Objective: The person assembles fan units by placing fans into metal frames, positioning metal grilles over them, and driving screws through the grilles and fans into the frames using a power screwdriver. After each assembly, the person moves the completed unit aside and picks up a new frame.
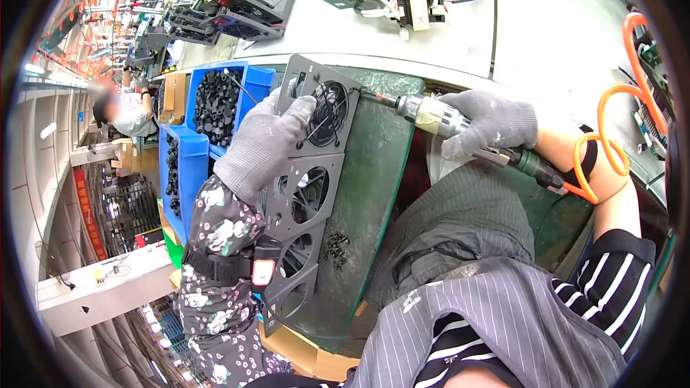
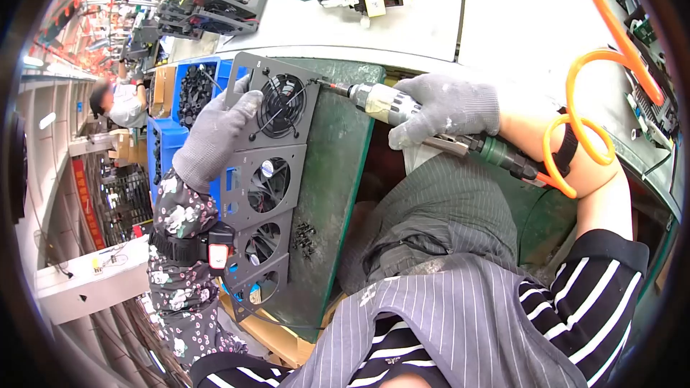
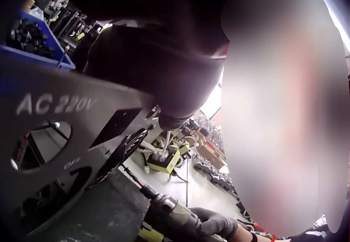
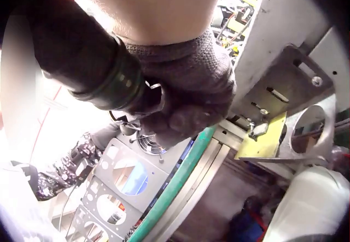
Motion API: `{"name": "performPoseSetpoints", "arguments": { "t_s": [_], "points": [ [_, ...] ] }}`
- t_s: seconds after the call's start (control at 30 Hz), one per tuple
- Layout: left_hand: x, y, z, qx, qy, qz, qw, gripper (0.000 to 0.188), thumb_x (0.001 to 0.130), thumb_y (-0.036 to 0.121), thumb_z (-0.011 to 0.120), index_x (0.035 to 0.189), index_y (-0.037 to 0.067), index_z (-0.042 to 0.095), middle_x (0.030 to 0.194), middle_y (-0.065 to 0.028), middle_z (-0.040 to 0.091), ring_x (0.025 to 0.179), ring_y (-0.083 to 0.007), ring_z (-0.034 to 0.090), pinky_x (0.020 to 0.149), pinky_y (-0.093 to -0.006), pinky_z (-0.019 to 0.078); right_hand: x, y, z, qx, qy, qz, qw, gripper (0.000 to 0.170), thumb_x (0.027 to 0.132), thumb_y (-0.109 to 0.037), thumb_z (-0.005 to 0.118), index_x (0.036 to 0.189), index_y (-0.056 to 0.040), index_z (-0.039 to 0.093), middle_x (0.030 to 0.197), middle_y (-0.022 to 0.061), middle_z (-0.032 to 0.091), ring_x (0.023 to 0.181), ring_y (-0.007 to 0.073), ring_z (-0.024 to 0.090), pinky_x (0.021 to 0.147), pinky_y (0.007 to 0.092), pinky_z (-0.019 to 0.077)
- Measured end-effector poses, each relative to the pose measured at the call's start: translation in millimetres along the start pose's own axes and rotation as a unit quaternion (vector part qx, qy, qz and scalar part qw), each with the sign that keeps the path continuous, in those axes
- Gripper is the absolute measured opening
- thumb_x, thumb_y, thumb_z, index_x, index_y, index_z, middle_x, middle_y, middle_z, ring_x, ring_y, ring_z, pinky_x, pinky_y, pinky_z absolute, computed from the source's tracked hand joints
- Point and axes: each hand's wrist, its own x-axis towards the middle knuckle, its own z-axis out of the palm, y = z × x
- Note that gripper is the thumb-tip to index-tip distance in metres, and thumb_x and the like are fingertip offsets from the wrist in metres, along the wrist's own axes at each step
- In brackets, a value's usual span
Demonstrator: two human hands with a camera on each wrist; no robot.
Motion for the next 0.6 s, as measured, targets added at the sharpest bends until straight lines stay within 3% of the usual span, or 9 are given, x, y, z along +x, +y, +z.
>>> {"name": "performPoseSetpoints", "arguments": {
  "t_s": [0.27,0.33,0.4,0.47,0.6],
  "points": [
    [6.0,-11.1,-2.2,-0.035,0.000,0.011,0.999,0.061,0.095,0.033,0.058,0.140,-0.004,0.038,0.123,-0.0131,0.058,0.110,-0.0129,0.054,0.094,-0.0259,0.0430,8.1,6.3,4.2,0.035,-0.015,-0.018,0.999,0.066,0.069,-0.049,0.073,0.111,-0.0005,0.058,0.090,0.0124,0.063,0.087,0.0232,0.060,0.080,0.0340,0.0464],
    [5.0,-12.8,-3.2,0.024,0.008,0.053,0.998,0.060,0.095,0.032,0.058,0.139,-0.004,0.039,0.119,-0.0116,0.060,0.106,-0.0117,0.055,0.091,-0.0252,0.0444,14.0,11.0,8.9,0.050,-0.017,-0.029,0.998,0.064,0.070,-0.049,0.073,0.111,-0.0014,0.059,0.089,0.0115,0.063,0.087,0.0223,0.060,0.080,0.0334,0.0466],
    [6.8,-15.3,-2.0,0.006,0.000,0.019,1.000,0.058,0.095,0.031,0.058,0.138,-0.004,0.041,0.115,-0.0095,0.061,0.101,-0.0102,0.057,0.087,-0.0240,0.0461,14.9,8.2,6.7,0.067,-0.032,-0.001,0.997,0.060,0.071,-0.045,0.074,0.110,-0.0010,0.059,0.089,0.0101,0.063,0.086,0.0206,0.060,0.080,0.0330,0.0465],
    [8.0,-21.7,2.9,-0.027,0.033,0.062,0.997,0.039,0.096,0.034,0.055,0.114,0.000,0.059,0.081,-0.0044,0.062,0.072,-0.0100,0.055,0.066,-0.0261,0.0474,15.8,8.7,7.6,0.098,-0.046,0.004,0.994,0.058,0.072,-0.043,0.074,0.108,0.0000,0.060,0.089,0.0094,0.063,0.084,0.0188,0.059,0.078,0.0318,0.0467],
    [10.4,-25.4,1.2,-0.033,0.011,0.065,0.997,0.039,0.096,0.036,0.054,0.112,0.001,0.060,0.078,-0.0042,0.061,0.069,-0.0102,0.055,0.064,-0.0261,0.0469,20.2,10.9,9.1,0.218,-0.056,-0.005,0.974,0.054,0.073,-0.037,0.074,0.105,0.0029,0.060,0.087,0.0075,0.062,0.077,0.0140,0.057,0.071,0.0280,0.0472]
  ]
}}
